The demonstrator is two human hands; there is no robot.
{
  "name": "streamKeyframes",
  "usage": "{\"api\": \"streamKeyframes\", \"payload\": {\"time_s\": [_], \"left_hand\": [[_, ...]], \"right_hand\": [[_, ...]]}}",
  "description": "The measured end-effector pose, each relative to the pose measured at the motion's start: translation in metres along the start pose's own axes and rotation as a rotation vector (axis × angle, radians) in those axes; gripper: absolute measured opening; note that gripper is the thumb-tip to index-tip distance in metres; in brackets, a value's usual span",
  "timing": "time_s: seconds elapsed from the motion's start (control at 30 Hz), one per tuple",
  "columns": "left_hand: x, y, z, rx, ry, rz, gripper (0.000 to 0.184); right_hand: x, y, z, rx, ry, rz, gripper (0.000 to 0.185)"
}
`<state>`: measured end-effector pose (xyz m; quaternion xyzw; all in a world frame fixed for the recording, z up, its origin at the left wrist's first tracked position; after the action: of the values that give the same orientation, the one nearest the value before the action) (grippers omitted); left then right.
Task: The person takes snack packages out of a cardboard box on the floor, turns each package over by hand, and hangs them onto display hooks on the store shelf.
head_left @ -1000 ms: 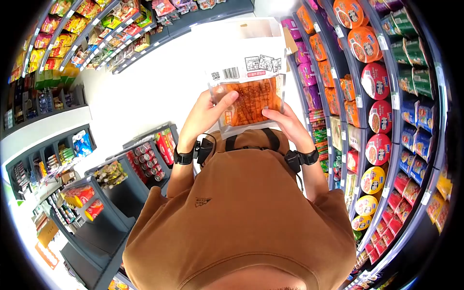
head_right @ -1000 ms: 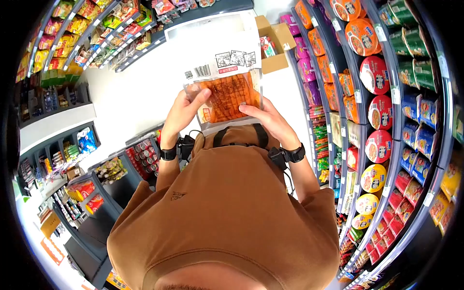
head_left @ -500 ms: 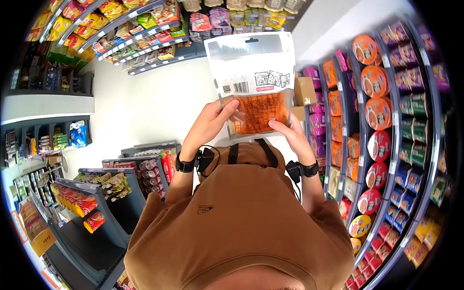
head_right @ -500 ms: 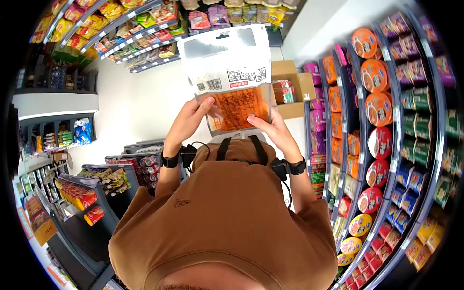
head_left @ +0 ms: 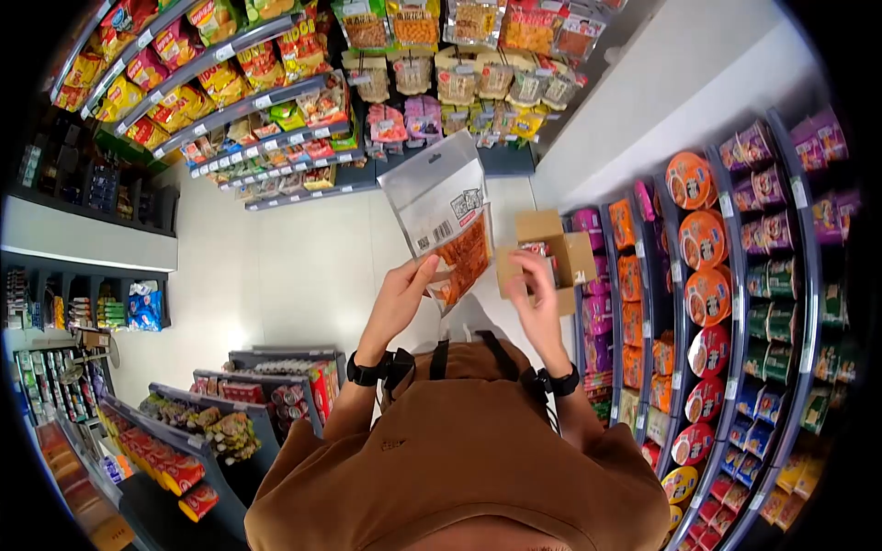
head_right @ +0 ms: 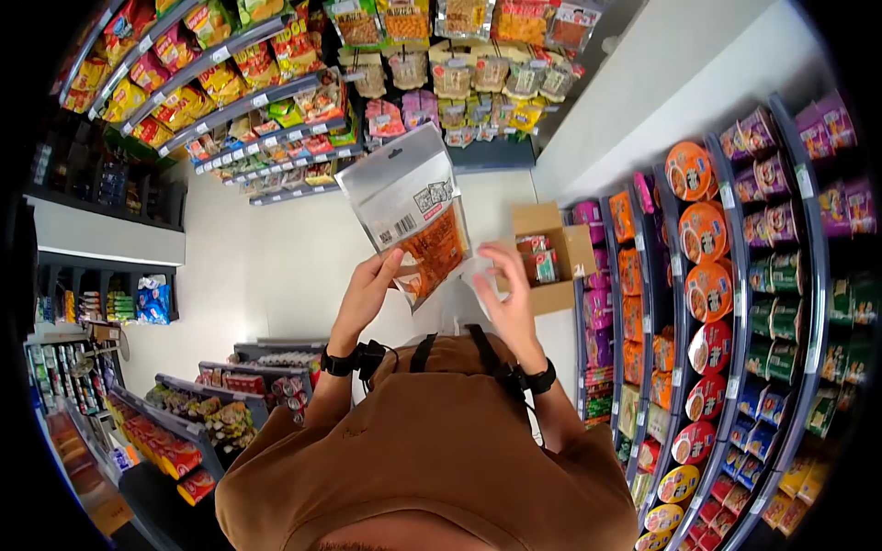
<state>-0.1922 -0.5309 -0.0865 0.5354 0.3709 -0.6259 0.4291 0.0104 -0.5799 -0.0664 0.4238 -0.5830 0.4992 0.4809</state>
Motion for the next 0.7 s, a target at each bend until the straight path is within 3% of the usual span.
{"api": "streamKeyframes", "payload": {"time_s": [0.13,0.2,0.27,0.37,0.43,0.5,0.6,0.63,0.7], "left_hand": [[-0.012,-0.005,-0.059,0.005,0.083,0.04,0.045],[-0.01,-0.005,-0.089,0.05,0.017,-0.093,0.039],[-0.039,-0.006,-0.121,0.014,0.182,-0.101,0.039],[-0.049,-0.011,-0.169,0.099,0.185,-0.028,0.043],[-0.07,-0.01,-0.193,0.136,0.21,0.009,0.047],[-0.077,-0.008,-0.216,0.228,0.178,0.028,0.066],[-0.118,-0.007,-0.239,0.226,0.373,-0.048,0.062],[-0.127,-0.005,-0.247,0.25,0.376,-0.069,0.066],[-0.14,-0.007,-0.267,0.26,0.417,-0.105,0.067]], "right_hand": [[0.011,0.034,-0.049,0.12,-0.052,0.058,0.051],[0.019,0.043,-0.077,0.113,-0.101,0.151,0.059],[0.021,0.046,-0.112,0.115,-0.114,0.151,0.07],[0.035,0.048,-0.159,0.091,-0.187,0.19,0.084],[0.044,0.051,-0.187,0.076,-0.209,0.17,0.086],[0.051,0.051,-0.211,0.048,-0.233,0.139,0.086],[0.035,0.042,-0.25,-0.043,-0.227,0.088,0.081],[0.038,0.036,-0.257,-0.053,-0.2,0.036,0.07],[0.03,0.029,-0.278,-0.068,-0.167,-0.056,0.067]]}}
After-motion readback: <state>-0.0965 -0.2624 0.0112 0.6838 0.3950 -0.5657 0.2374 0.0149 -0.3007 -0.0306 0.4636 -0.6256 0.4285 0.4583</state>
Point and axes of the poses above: each hand's wrist, its own z-axis away from the middle knuckle, its own y-axis out of the palm, x = y × z, the point moved 10 cm from there along -z, towards the middle knuckle, and after that the axes turned 6 degrees about y, right-handed, at the moved point
